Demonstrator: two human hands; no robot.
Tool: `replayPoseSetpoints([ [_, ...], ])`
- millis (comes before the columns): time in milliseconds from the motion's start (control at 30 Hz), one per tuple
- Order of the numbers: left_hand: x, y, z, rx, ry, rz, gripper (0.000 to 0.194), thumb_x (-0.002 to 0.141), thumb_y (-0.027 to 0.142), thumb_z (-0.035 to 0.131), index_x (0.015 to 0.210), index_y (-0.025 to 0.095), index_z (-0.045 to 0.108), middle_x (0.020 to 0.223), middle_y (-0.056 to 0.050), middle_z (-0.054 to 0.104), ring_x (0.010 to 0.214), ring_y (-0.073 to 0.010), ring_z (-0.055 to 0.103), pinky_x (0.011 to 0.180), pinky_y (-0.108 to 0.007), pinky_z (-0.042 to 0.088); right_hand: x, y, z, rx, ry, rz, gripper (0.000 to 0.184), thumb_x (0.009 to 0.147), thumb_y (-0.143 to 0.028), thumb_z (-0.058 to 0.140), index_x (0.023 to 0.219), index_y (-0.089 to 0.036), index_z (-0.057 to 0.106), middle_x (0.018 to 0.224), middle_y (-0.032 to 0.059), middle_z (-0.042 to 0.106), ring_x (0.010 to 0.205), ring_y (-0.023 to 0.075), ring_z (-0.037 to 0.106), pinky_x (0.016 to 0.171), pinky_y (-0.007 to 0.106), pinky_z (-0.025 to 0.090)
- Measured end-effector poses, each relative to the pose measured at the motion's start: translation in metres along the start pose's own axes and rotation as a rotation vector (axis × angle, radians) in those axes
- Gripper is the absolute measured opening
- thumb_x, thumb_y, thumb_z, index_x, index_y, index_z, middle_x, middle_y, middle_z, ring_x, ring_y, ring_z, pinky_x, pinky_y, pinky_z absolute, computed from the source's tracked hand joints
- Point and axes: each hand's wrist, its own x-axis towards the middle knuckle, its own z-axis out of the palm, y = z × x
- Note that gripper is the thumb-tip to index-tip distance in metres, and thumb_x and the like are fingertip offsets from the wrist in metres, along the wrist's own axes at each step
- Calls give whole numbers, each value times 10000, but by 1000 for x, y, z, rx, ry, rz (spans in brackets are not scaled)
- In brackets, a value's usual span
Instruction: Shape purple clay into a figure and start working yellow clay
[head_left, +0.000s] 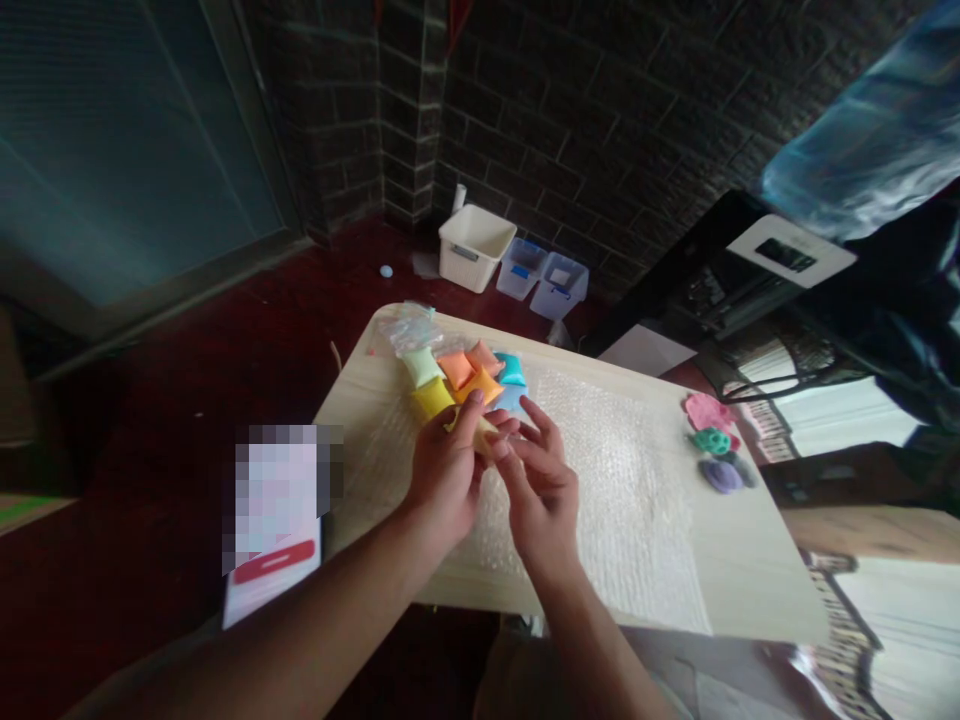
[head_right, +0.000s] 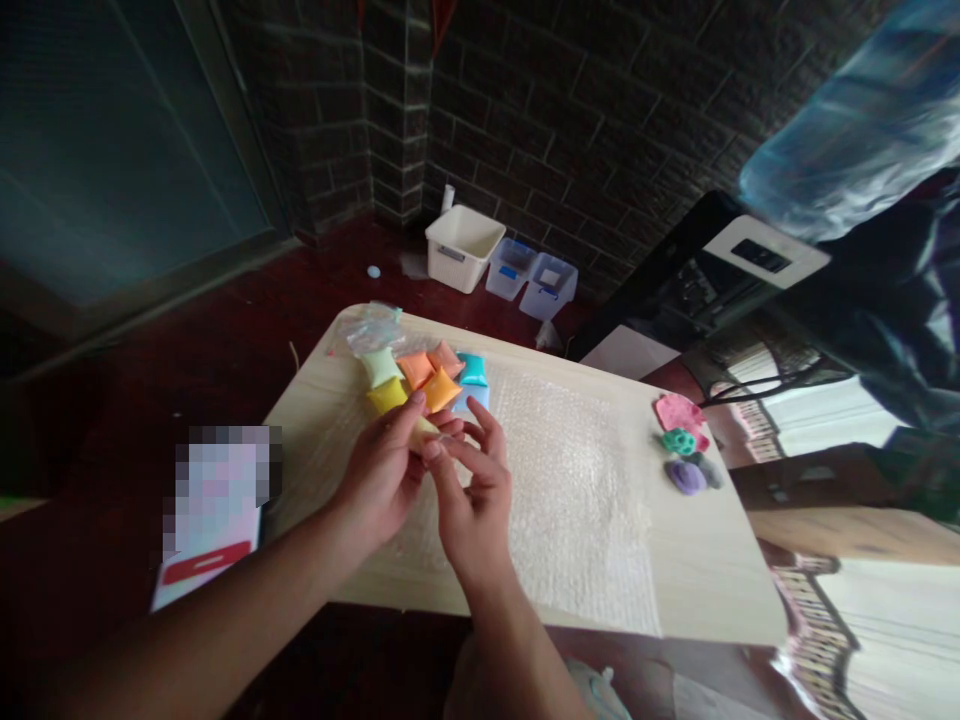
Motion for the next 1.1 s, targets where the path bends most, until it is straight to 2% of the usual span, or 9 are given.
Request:
replayPoseSetpoints([
  [67,1,3,-2,36,19,41,401,816,514,845,912,136,756,865,-97,787,750,-202,759,636,-276,557,0,-3,-4,-236,-59,-159,221,983,-295,713,1183,-332,802,1553,84,557,1234,299,676,1065,595,576],
  [133,4,4,-5,91,61,106,402,816,530,842,889,146,749,875,-98,791,742,-198,754,624,-271,544,1,-4,-7,-380,-171,-256,374,1009,-285,669,1381,-315,700,1537,116,565,1270,310,661,1059,588,591],
  [233,7,5,-9,154,114,156,411,816,549,837,888,155,748,891,-109,803,752,-204,757,623,-273,540,3,-3,-10,-474,-295,-266,464,1046,-317,610,1508,-289,588,1536,141,559,1379,338,597,1093,601,581],
  [433,10,11,-13,197,110,134,444,870,591,765,897,148,749,903,-139,819,765,-236,782,602,-287,552,8,-5,-15,-549,-500,-284,560,1047,-424,604,1592,-343,499,1718,119,324,1397,381,574,1106,653,559],
  [600,14,12,-14,259,127,185,399,878,566,766,848,168,739,869,-131,818,766,-238,791,595,-275,542,3,-9,-9,-509,-470,-178,630,1055,-429,590,1648,-317,410,1699,145,376,1503,409,469,1182,706,458],
  [767,16,10,-14,258,114,263,444,932,613,687,838,182,731,847,-122,819,747,-235,793,650,-300,586,4,-3,-10,-98,-480,21,495,1075,-516,545,1558,-407,536,1699,43,423,1571,348,400,1195,639,475],
  [867,16,8,-15,295,104,272,445,939,617,679,858,187,755,856,-123,822,712,-232,785,643,-311,590,7,-2,-10,81,-500,118,483,1091,-549,491,1558,-432,527,1676,11,475,1578,322,397,1195,622,476],
  [967,17,7,-17,312,93,295,427,939,597,690,848,187,770,845,-124,820,737,-236,788,660,-314,589,9,-7,-6,45,-473,138,463,1111,-518,457,1555,-417,537,1626,34,542,1517,321,487,1190,619,474],
  [1100,20,6,-19,354,73,345,420,947,581,686,836,185,773,838,-118,819,790,-240,796,705,-310,598,9,-16,-2,-227,-435,30,484,1119,-452,458,1592,-363,506,1542,103,606,1401,340,599,1172,624,480],
])
